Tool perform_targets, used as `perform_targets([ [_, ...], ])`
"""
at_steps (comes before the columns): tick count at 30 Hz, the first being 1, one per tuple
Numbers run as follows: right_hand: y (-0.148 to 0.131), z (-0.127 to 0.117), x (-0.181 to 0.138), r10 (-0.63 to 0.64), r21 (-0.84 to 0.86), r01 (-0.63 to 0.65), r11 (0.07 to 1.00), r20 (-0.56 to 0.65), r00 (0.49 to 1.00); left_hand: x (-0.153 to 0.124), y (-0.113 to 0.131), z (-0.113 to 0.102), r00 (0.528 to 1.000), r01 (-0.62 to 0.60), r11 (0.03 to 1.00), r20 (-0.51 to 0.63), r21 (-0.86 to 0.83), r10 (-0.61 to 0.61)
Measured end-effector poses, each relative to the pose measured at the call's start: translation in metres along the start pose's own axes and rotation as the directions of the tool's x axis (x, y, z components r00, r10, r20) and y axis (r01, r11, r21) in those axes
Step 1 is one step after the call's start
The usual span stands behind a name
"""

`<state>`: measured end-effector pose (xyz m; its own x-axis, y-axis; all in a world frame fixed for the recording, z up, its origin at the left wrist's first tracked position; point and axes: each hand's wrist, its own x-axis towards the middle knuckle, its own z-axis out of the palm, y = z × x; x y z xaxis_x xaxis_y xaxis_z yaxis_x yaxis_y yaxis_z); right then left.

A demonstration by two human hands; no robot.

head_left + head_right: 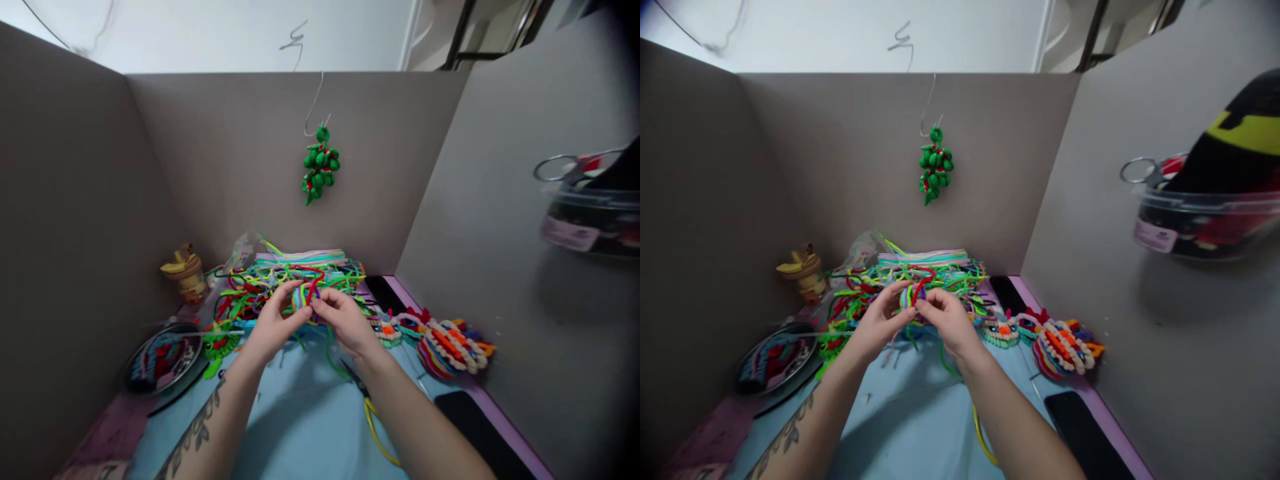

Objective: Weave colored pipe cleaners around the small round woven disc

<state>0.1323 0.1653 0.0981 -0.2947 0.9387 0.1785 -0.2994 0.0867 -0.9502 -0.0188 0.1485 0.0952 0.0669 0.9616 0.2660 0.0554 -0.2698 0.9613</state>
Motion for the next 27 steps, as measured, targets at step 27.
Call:
perform_targets([
  [27,-0.025,-0.042,-0.002,-0.637,-0.421,0.58,0.697,0.005,0.771,-0.001,0.015,-0.033,0.969,-0.171,0.909,0.233,0.379,0.085],
])
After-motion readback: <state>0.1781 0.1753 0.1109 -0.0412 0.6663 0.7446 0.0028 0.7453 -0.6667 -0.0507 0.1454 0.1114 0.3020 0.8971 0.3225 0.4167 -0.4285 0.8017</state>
